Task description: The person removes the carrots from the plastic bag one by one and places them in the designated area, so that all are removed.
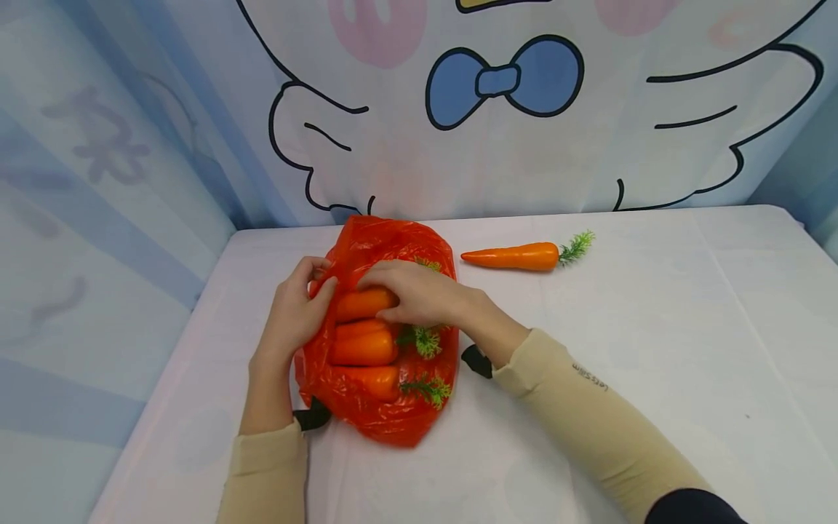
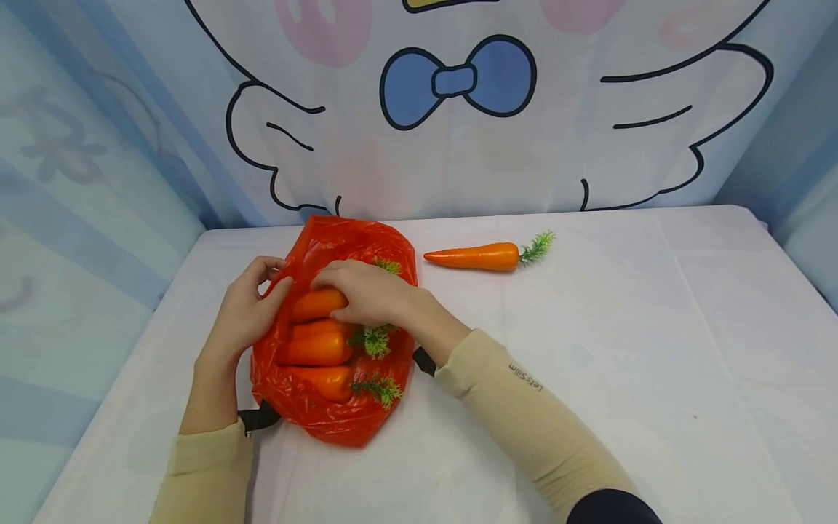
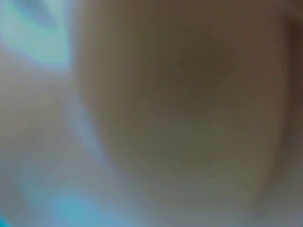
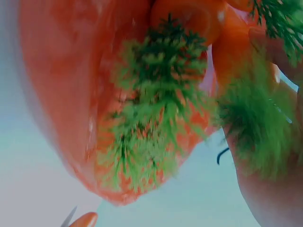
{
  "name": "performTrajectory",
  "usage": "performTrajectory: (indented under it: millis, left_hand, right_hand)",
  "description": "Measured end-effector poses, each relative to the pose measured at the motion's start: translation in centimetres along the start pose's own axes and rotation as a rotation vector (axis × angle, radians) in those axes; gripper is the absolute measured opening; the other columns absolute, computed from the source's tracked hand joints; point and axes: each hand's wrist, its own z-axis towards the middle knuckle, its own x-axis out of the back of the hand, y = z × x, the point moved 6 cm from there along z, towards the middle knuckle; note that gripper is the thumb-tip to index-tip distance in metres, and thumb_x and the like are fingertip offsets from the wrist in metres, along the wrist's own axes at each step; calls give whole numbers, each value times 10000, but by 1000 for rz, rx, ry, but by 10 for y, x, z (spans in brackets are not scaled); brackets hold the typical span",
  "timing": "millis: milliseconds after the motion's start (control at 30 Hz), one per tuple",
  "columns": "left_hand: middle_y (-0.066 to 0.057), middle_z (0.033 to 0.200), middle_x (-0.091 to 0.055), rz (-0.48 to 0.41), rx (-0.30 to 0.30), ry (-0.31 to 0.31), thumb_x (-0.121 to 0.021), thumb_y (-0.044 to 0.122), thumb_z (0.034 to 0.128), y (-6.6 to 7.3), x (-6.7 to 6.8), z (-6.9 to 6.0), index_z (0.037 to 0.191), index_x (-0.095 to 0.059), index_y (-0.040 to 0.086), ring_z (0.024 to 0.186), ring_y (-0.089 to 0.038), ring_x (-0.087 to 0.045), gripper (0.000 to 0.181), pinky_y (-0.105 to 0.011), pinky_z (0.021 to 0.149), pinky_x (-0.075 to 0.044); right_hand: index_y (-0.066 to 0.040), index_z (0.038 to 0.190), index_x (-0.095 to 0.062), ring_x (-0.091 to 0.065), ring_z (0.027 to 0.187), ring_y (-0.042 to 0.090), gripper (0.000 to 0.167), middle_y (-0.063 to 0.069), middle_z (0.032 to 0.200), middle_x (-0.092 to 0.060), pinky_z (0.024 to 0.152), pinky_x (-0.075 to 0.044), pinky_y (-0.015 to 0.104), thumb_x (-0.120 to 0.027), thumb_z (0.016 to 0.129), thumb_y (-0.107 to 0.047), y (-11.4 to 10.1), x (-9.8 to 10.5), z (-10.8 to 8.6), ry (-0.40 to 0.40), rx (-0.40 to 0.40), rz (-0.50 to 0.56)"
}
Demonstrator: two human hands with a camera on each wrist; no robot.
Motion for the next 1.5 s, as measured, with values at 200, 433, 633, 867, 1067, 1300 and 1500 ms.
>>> performTrajectory:
  millis: [200, 433, 633, 867, 1067, 1300, 1500]
  left_hand:
    - [-162, 1174, -569, 0, -7, 2, -519, 186, 1054, 1, 0, 0, 1322, -483, 60, 1071, -325, -533, 298, -502, 942, -518]
    - [-165, 1175, -571, 0, -8, 3, -520, 185, 1053, 1, 0, 0, 1321, -484, 56, 1079, -328, -531, 300, -504, 959, -509]
    - [-166, 1178, -571, 0, -10, 5, -521, 181, 1052, 1, 1, 0, 1321, -487, 55, 1085, -328, -524, 299, -506, 977, -491]
    - [-172, 1183, -568, 4, -2, 4, -518, 173, 1052, 0, 2, -1, 1321, -486, 51, 1074, -333, -522, 297, -500, 971, -485]
    - [-168, 1171, -572, 3, -9, 6, -522, 173, 1050, 0, 2, -1, 1313, -490, 53, 1066, -331, -526, 291, -493, 959, -484]
    - [-172, 1152, -581, -1, -33, 12, -525, 162, 1051, 3, 1, 1, 1298, -498, 39, 1068, -335, -533, 277, -499, 978, -465]
    - [-171, 1154, -579, -7, -24, 8, -525, 160, 1051, 3, 1, 2, 1297, -496, 43, 1083, -334, -534, 274, -508, 998, -463]
  right_hand:
    - [-133, 1356, -615, -470, 1293, 175, 441, 7, 1364, -579, 1095, -383, 352, -733, 932, -139, 5, 9, -9, 22, 26, 9]
    - [-134, 1358, -614, -480, 1278, 180, 443, 9, 1358, -581, 1064, -420, 361, -735, 931, -138, 15, 17, -21, 28, 46, 39]
    - [-126, 1351, -617, -483, 1269, 195, 441, 32, 1380, -561, 1036, -452, 365, -741, 929, -137, 24, 26, -33, 56, 39, 72]
    - [-101, 1333, -626, -513, 1224, 193, 427, 38, 1357, -579, 1025, -458, 369, -745, 924, -125, 31, 31, -47, 99, 60, 116]
    - [-105, 1326, -628, -516, 1214, 188, 415, 30, 1368, -570, 1002, -462, 381, -739, 927, -116, 36, 36, -60, 131, 63, 145]
    - [-118, 1333, -631, -528, 1178, 191, 435, 21, 1347, -584, 984, -462, 395, -755, 916, -110, 47, 43, -77, 171, 69, 150]
    - [-106, 1325, -634, -534, 1154, 196, 443, 36, 1346, -583, 928, -485, 390, -765, 903, -84, 57, 50, -92, 204, 68, 154]
